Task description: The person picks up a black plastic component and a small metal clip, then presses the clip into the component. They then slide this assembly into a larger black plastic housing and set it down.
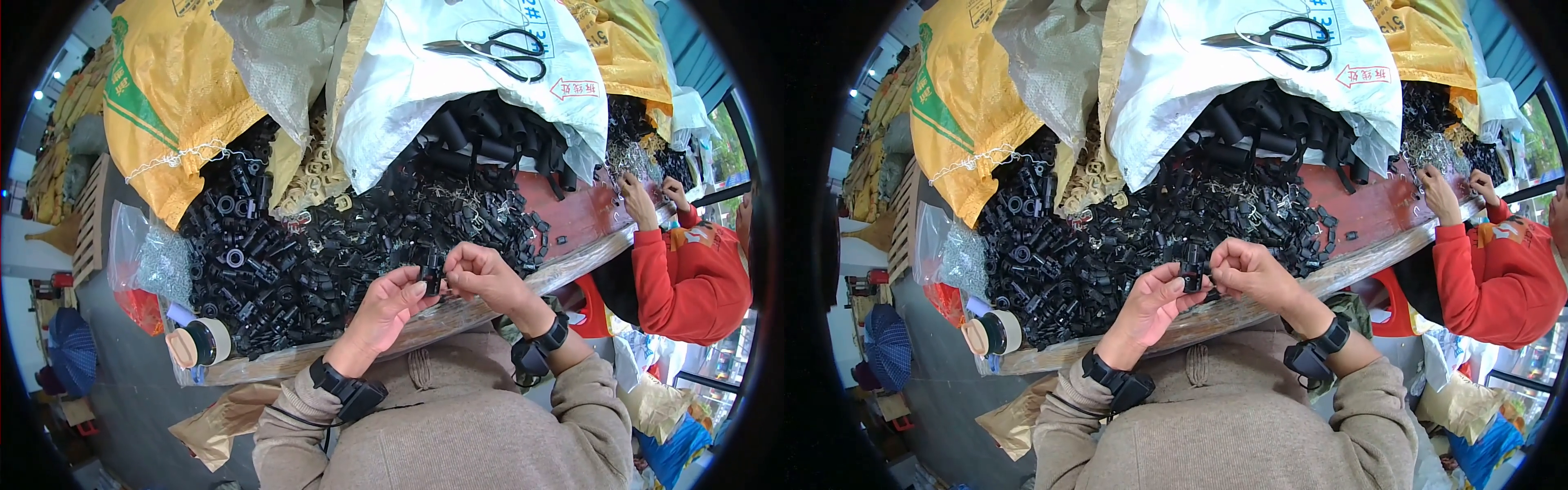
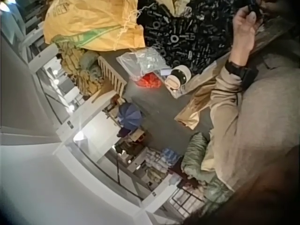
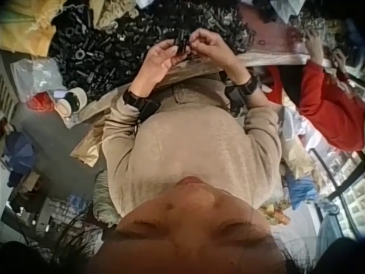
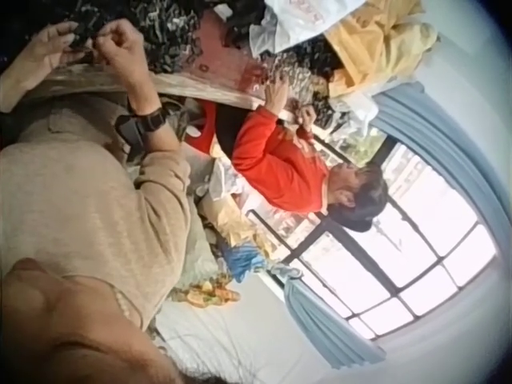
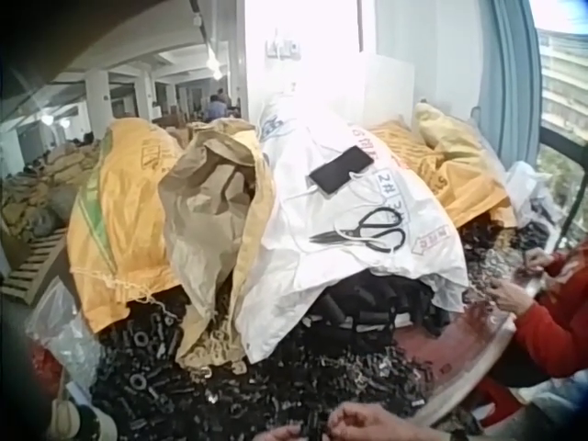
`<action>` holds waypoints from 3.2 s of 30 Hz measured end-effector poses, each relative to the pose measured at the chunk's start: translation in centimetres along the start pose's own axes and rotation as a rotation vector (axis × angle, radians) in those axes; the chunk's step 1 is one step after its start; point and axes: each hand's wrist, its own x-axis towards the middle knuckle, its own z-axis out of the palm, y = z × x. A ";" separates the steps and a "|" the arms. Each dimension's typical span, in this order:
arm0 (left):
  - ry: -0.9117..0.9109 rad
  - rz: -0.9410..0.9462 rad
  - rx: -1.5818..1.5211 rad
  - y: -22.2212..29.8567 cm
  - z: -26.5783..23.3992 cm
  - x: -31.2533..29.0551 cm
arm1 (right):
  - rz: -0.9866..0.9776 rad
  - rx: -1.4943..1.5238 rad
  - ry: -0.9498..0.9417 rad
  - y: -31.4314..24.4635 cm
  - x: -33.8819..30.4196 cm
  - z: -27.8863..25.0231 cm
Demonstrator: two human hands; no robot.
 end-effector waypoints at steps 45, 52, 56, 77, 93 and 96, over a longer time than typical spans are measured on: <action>0.123 -0.140 0.090 -0.4 0.3 -1.6 | -0.408 -0.679 0.126 -0.1 -1.6 2.9; 0.165 0.168 0.589 3.5 -0.6 -1.2 | -0.268 -0.284 0.172 1.1 -1.2 1.6; 0.403 0.475 1.234 6.9 -2.3 1.6 | -0.234 -0.375 0.172 0.9 -1.1 1.1; 0.239 0.307 0.369 5.8 -3.3 0.7 | -0.362 -0.634 0.226 1.0 -1.2 1.1; 0.106 0.013 -0.190 2.1 -1.2 -1.5 | -0.614 -0.796 0.155 0.3 0.6 2.5; 0.153 0.030 -0.014 2.1 -1.0 -1.5 | -0.540 -0.714 0.158 -0.5 0.4 1.9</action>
